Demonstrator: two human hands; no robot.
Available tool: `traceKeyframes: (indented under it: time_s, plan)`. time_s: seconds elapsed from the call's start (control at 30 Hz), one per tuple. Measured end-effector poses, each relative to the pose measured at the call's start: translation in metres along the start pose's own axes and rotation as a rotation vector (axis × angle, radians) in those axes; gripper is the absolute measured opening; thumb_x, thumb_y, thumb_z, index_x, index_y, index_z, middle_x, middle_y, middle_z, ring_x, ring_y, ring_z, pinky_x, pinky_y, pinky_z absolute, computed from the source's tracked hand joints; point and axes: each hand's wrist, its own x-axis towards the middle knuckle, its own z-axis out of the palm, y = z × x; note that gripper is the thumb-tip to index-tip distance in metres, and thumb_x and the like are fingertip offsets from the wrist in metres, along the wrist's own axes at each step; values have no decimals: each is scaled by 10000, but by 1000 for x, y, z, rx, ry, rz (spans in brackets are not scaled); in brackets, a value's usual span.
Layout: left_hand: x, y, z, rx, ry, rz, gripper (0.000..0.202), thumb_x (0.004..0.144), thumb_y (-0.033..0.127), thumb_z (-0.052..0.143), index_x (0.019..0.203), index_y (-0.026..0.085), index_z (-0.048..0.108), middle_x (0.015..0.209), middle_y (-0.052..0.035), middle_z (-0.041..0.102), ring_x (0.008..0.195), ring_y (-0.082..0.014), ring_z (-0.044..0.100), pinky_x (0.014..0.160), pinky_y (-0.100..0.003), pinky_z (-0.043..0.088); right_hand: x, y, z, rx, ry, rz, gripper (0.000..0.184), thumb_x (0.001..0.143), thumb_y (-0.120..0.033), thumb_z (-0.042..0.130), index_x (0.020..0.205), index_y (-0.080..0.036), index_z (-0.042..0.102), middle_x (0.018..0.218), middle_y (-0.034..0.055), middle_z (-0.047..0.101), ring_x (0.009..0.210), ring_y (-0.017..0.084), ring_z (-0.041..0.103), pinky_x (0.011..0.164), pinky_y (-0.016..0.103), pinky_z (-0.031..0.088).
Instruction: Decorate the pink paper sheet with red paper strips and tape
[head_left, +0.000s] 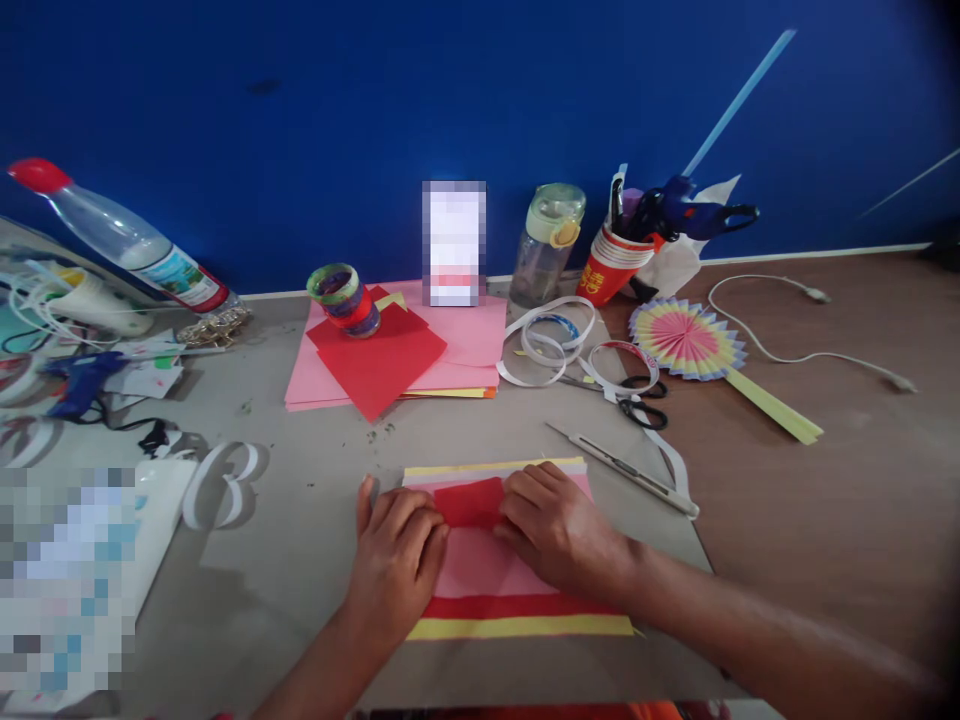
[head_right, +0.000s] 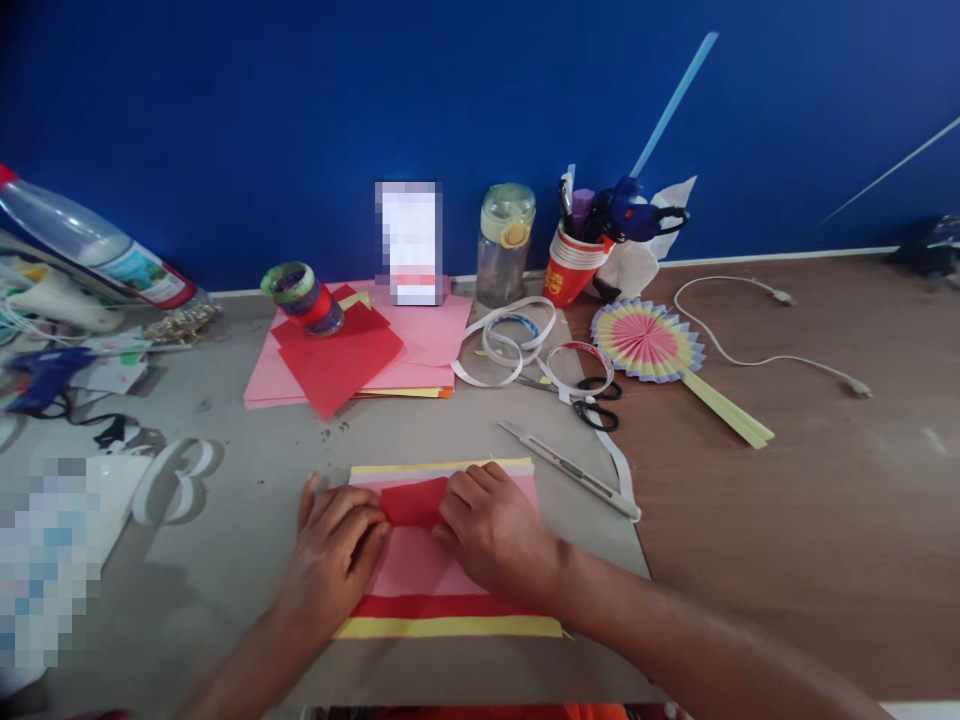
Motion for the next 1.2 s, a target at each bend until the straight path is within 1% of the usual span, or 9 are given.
traceKeyframes:
  time_s: [0.1,0.23,0.47,0.7,0.83,0.93,1.07,1.13,1.2]
  plan:
    - [1,0,2,26,-16,-10,211,881,179,486,715,208,613,808,-6,630,806,-162,576,1096,-470,220,1,0,1,5,-4,11,212,892,-211,529,683,-175,527,733,48,548,697,174,447,668,317,317]
    - [0,0,4,32,-42,-20,184,879,176,490,742,211,609,821,-8,629,811,-173,558,1066,-474,221,0,1,4,-6,-12,22,217,900,-212,514,687,-173,528,739,47,545,699,174,438,667,318,305]
    - [-1,-1,4,47,-28,-20,187,886,176,492,737,208,601,823,-14,635,808,-178,548,1036,-459,224,2,1,5,5,-5,43,240,905,-219,496,670,-173,521,721,43,537,682,171,427,644,318,279]
    - [0,0,5,82,-20,-10,204,894,187,477,730,203,597,822,-18,643,804,-181,559,1016,-450,247,3,0,6,6,-13,80,230,898,-227,497,675,-175,520,734,45,542,689,173,430,655,324,279]
    - [-1,-1,4,51,-34,-10,140,870,210,533,752,203,608,831,-20,643,818,-192,569,1007,-452,254,3,0,5,10,-20,80,227,898,-221,492,678,-173,525,732,47,545,687,176,435,653,325,286]
    - [-1,-3,3,15,-24,-2,89,858,213,564,792,208,623,852,-22,647,838,-193,584,1019,-451,236,2,0,6,13,-16,67,233,900,-225,492,676,-173,526,727,46,545,683,177,437,647,324,291]
    - [-3,-5,3,-9,-2,3,142,856,134,540,784,220,629,853,-8,646,821,-168,592,1040,-442,212,0,1,6,39,-6,42,215,901,-192,476,699,-168,544,745,57,555,707,182,461,659,322,315]
    - [-3,-5,2,-20,35,17,149,856,116,536,795,219,623,847,-1,648,801,-153,600,1049,-431,208,-1,1,4,80,6,19,174,895,-159,469,754,-159,570,786,70,571,739,186,483,684,325,339]
    - [-4,-5,1,-28,81,39,146,865,110,528,813,214,615,853,-1,652,791,-140,613,1058,-416,210,-2,-1,1,133,24,-3,111,883,-159,488,844,-147,591,847,86,586,780,196,503,713,334,364]
